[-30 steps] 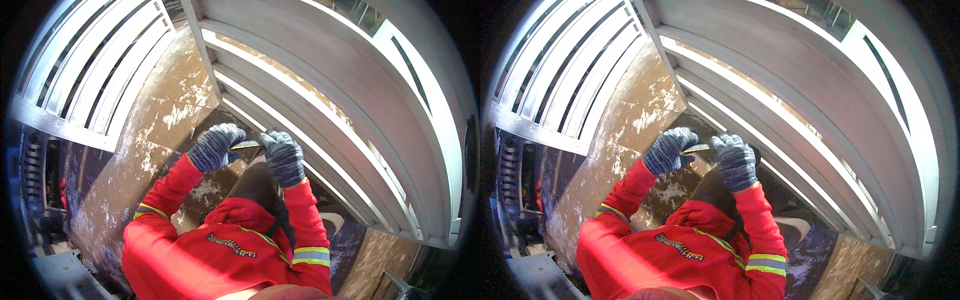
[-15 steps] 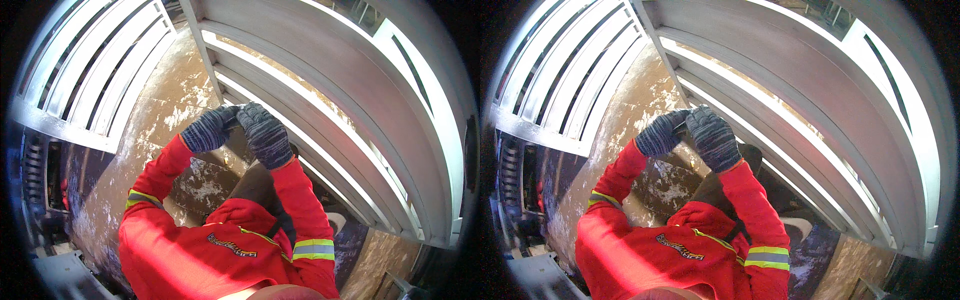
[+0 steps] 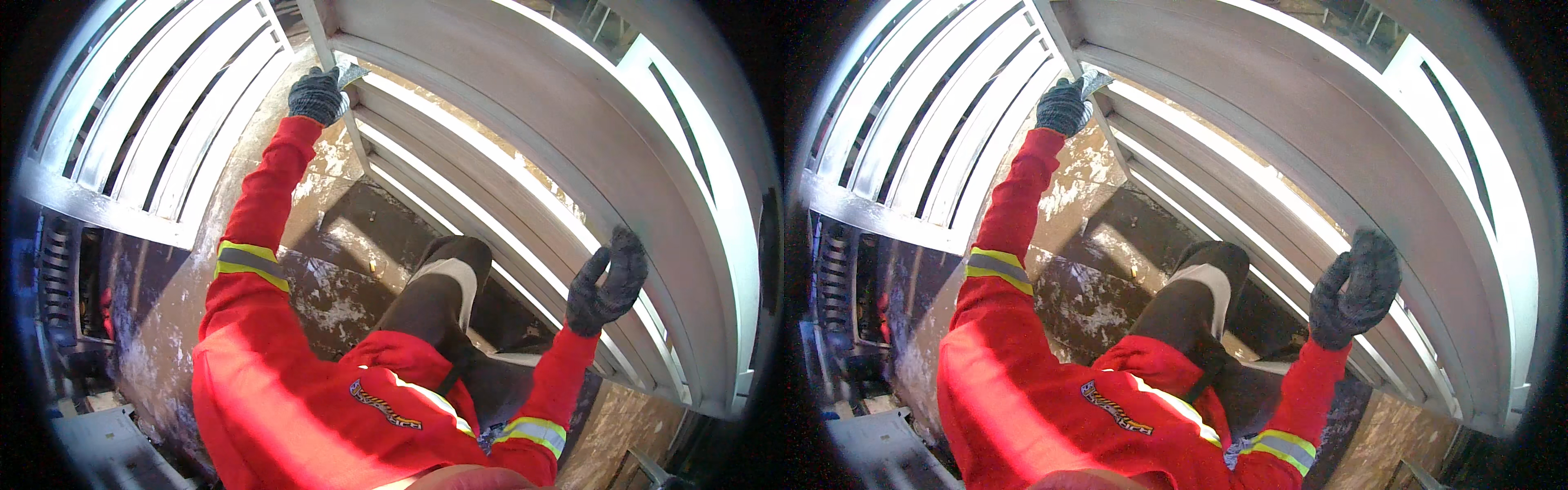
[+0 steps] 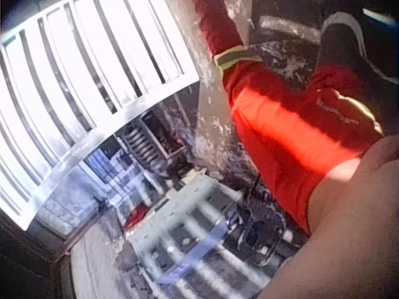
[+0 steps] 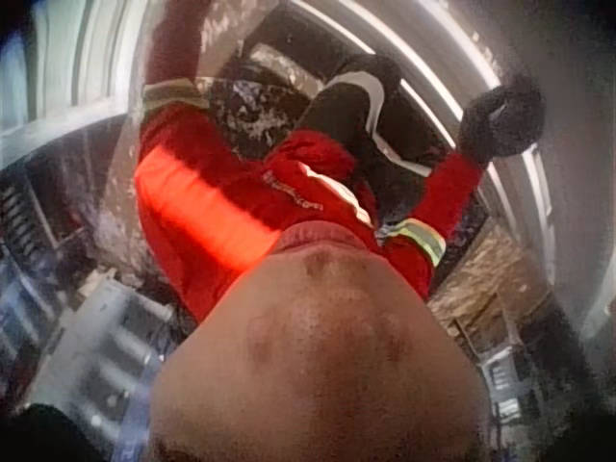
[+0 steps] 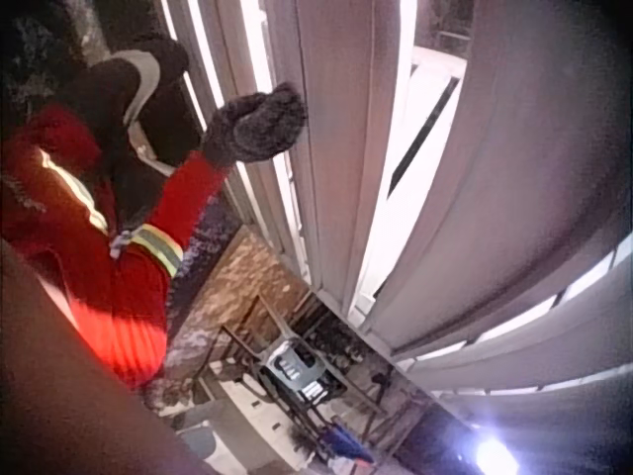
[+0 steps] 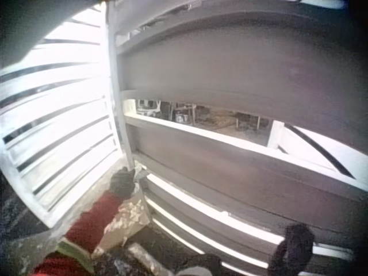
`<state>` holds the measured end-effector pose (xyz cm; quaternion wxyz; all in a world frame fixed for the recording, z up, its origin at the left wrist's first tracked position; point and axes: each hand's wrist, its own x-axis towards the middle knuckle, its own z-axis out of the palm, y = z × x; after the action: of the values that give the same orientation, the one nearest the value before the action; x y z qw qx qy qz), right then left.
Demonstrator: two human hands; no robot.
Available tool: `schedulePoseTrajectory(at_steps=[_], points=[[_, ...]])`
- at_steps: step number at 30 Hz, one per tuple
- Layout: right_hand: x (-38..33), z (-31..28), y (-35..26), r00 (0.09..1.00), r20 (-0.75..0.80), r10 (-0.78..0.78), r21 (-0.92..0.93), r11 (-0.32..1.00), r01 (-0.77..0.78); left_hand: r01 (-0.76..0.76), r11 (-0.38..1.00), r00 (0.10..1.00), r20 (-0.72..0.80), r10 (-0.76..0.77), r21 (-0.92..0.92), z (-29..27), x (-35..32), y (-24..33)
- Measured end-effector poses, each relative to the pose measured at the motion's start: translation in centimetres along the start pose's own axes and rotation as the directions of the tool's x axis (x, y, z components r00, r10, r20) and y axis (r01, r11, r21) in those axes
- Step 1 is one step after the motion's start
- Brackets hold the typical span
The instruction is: The person sits on the floor and sands the underside of a white wooden slatted structure using a sanding block. They systematically rub the block along the edges and flat surfaces of the slats.
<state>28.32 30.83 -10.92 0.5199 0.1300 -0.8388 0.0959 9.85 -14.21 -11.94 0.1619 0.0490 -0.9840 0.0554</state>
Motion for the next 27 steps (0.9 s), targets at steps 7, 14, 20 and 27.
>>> schedulePoseTrajectory(at_steps=[7, 14, 20, 27], points=[[-5.1, -0.4, 2.8, 0.978, 0.204, -0.034, -0.150, 0.987, 0.065, -0.149, 0.988, 0.989, -0.026, 0.148, -0.034, 0.3, -1.7, 1.7], [-4.9, 0.6, 3.4, 0.978, 0.195, 0.073, -0.243, 0.970, -0.024, -0.078, 0.997, 0.997, -0.012, 0.078, -0.022, -0.4, -3.1, 1.6], [-4.2, 0.9, 2.7, 0.985, 0.164, 0.049, -0.265, 0.964, -0.004, -0.064, 0.998, 0.997, -0.043, 0.065, 0.019, 0.3, -2.9, 1.4], [-5.3, 1.0, 3.4, 0.974, 0.207, 0.094, -0.292, 0.956, -0.030, -0.072, 0.997, 0.997, -0.043, 0.070, -0.043, 0.8, -2.3, 0.7]])
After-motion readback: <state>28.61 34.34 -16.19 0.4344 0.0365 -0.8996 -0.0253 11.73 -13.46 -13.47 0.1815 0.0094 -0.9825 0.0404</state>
